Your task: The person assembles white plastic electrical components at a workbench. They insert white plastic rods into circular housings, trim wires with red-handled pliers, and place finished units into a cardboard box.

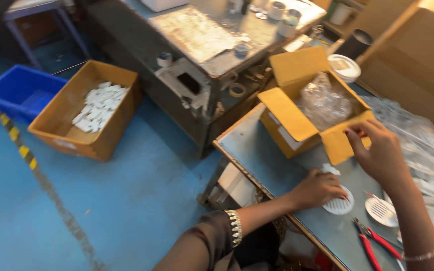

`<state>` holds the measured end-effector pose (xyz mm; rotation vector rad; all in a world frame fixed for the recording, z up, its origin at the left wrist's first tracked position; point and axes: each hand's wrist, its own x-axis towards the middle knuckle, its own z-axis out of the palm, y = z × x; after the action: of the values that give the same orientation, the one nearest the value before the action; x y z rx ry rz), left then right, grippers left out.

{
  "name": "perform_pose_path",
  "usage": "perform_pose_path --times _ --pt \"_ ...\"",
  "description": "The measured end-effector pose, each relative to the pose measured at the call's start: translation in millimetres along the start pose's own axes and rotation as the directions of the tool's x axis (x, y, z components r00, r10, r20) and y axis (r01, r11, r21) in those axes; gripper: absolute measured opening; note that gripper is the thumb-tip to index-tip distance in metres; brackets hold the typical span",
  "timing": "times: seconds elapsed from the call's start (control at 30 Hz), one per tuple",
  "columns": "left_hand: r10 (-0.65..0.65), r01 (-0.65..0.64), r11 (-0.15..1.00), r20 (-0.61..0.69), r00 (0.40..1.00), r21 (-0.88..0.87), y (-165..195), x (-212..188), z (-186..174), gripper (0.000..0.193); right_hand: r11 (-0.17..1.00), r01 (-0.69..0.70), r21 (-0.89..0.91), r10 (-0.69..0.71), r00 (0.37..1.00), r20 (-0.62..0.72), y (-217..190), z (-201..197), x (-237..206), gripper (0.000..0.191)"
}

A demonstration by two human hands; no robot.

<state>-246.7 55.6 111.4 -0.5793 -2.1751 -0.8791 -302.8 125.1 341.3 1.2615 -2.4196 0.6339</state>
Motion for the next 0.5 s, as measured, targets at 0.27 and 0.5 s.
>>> perform_pose_path --times 0.27,0.5 --pt "-0.036 0.036 0.999 0.007 0.999 0.007 -1.6 -0.9 -1.7 0.021 0.956 -0.140 0.257 0.106 0.984 0.140 -46.9 45.5 79.3 0.018" --pt "-0.018 0.012 0.996 -0.072 0.997 -0.089 0.5 -3.4 4.5 0.019 0.973 -0.052 0.224 0.036 0.997 0.075 -37.9 48.5 61.0 0.023"
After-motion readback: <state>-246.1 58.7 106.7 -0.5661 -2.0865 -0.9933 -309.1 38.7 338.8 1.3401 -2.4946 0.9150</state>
